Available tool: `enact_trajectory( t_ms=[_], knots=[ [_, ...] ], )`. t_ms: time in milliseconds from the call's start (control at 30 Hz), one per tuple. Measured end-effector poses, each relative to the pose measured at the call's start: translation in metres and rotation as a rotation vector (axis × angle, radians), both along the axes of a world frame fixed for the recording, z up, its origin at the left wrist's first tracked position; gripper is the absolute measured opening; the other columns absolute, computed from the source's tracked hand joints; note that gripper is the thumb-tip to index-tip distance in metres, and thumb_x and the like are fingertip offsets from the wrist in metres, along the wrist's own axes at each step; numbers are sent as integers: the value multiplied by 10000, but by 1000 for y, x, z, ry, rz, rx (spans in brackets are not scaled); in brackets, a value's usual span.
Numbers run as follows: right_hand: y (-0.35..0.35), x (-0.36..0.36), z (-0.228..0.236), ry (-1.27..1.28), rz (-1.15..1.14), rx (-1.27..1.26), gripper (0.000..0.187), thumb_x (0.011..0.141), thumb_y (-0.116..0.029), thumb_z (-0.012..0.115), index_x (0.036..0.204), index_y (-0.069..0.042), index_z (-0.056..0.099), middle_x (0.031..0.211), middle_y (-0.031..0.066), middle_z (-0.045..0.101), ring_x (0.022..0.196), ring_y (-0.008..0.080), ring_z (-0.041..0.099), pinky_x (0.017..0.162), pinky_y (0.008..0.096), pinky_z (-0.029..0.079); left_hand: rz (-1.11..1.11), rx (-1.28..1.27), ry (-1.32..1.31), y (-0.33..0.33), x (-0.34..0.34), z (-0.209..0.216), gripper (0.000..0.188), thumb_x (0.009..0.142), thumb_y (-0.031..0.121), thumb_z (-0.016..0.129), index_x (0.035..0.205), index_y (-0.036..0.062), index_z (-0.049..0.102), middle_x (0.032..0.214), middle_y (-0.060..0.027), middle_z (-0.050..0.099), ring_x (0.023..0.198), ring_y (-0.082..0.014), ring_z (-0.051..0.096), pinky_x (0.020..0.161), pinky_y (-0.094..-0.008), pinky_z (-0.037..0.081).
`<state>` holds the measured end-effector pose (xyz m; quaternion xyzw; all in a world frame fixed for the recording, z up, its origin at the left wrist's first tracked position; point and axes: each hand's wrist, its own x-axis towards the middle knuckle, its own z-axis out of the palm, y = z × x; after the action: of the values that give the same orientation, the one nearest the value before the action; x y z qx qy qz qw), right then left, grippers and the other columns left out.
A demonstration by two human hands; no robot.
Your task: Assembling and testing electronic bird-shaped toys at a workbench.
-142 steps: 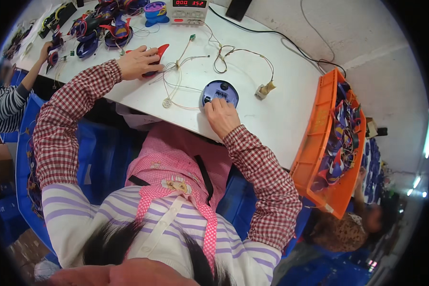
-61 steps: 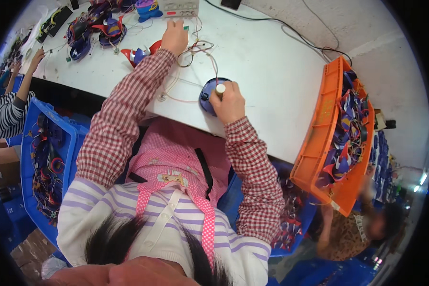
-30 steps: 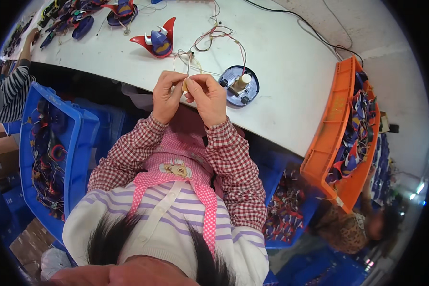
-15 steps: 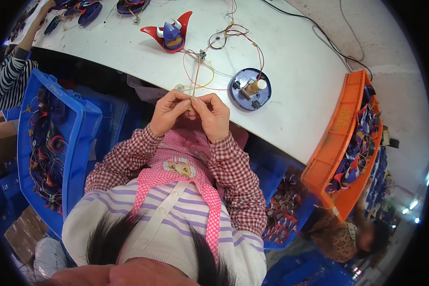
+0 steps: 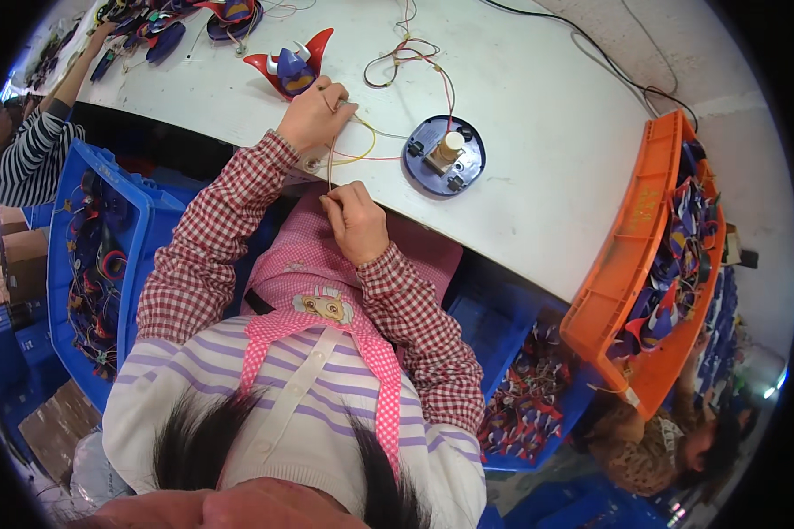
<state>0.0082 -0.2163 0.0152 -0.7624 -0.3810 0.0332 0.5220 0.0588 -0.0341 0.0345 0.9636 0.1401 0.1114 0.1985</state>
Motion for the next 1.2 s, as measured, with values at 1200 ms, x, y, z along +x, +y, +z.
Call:
enact_trajectory(
  t_ms=[1200],
  knots=[
    [-4, 12, 13, 260, -34, -78, 60, 839, -53, 603, 860, 0, 583, 716, 52, 598, 542, 110, 533, 510, 205, 428, 84, -617, -196, 9, -14, -2, 264, 771, 193, 616, 952, 0, 623, 926, -131, 565, 767, -230, 549, 708, -308, 456]
  ],
)
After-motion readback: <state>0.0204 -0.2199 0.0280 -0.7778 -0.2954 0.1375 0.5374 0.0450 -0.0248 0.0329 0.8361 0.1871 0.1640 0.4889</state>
